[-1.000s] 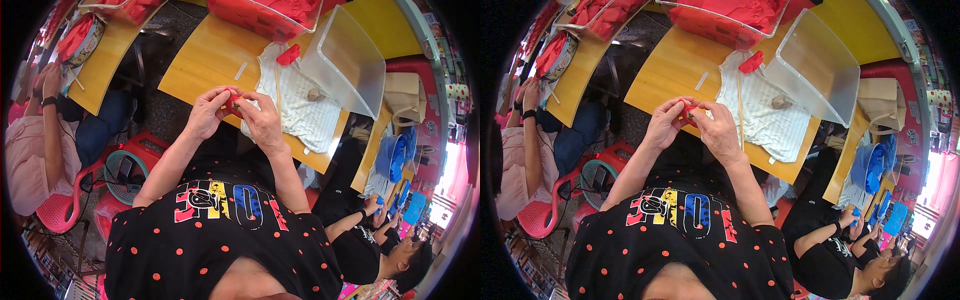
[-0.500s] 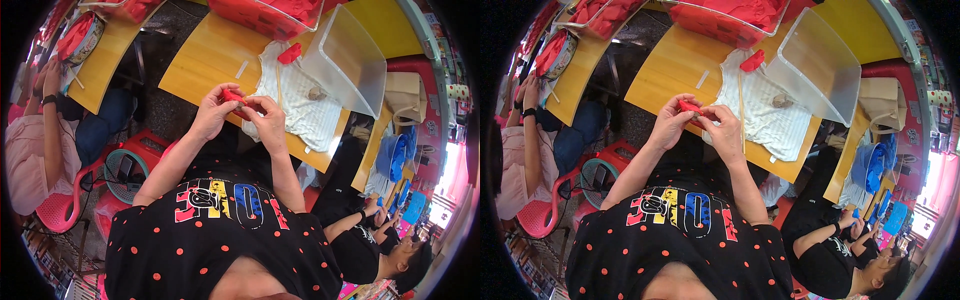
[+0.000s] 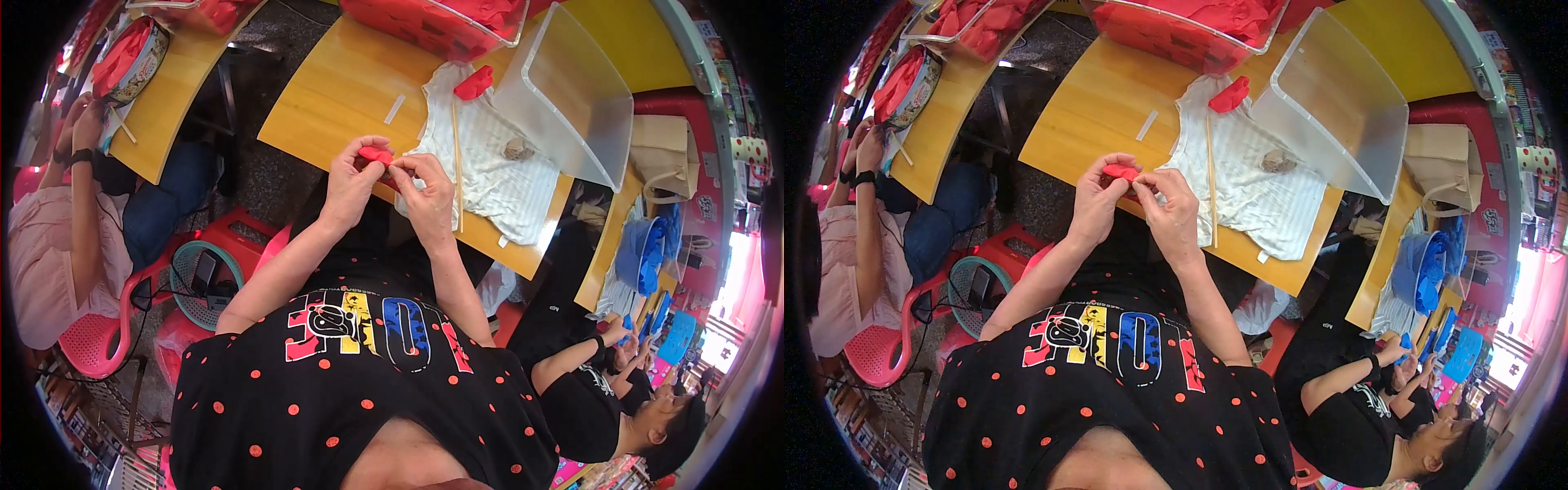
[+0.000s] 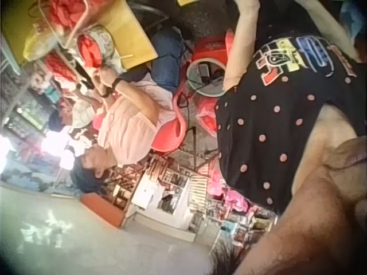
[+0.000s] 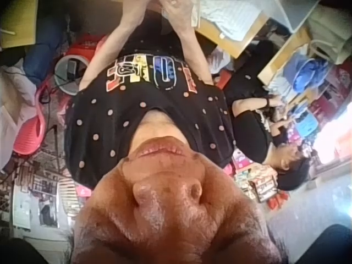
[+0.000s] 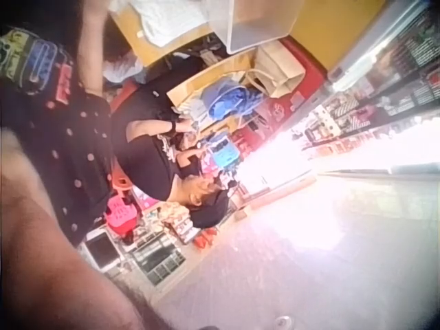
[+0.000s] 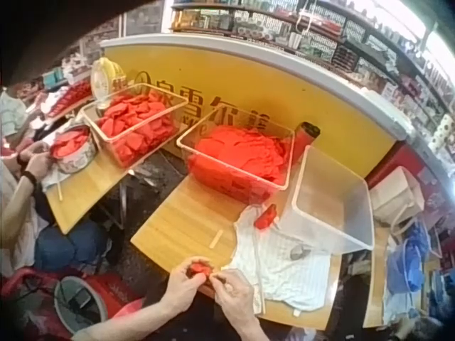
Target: Assembling small red fabric charms by stuffing them with material and sealing them.
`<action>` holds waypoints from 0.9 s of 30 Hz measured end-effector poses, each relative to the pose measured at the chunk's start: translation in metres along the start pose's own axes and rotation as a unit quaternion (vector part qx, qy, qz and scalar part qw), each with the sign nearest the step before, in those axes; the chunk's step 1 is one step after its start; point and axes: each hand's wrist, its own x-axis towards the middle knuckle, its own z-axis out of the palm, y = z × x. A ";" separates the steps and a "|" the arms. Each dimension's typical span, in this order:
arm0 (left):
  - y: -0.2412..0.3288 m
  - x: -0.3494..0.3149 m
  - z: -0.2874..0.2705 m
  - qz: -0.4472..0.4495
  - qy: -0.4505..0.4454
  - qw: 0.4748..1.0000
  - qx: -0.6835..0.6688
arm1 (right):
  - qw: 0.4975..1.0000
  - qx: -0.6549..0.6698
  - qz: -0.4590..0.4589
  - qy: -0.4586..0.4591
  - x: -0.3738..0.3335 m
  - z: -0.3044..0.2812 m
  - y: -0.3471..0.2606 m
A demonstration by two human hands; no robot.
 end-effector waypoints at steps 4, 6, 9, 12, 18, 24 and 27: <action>-0.002 0.002 -0.007 -0.074 0.034 0.989 -0.123 | 0.995 -0.063 -0.074 -0.006 0.000 0.003 -0.002; 0.000 0.003 -0.012 -0.092 0.040 0.985 -0.138 | 0.985 -0.102 -0.134 -0.021 0.000 0.000 -0.003; 0.008 0.005 -0.014 -0.104 0.050 0.987 -0.112 | 0.969 -0.144 -0.196 -0.046 -0.001 -0.004 0.004; 0.019 0.007 -0.017 -0.153 0.028 0.984 -0.092 | 0.976 -0.136 -0.162 -0.042 -0.005 -0.008 0.010; 0.022 0.006 -0.015 -0.169 -0.050 0.974 -0.143 | 0.993 -0.083 -0.089 -0.001 -0.003 -0.016 -0.004; 0.018 0.005 -0.019 -0.178 -0.044 0.976 -0.115 | 0.951 -0.229 -0.203 -0.026 0.000 -0.018 -0.008; 0.020 0.004 -0.018 -0.169 -0.057 0.977 -0.114 | 0.957 -0.219 -0.188 -0.023 -0.003 -0.014 -0.004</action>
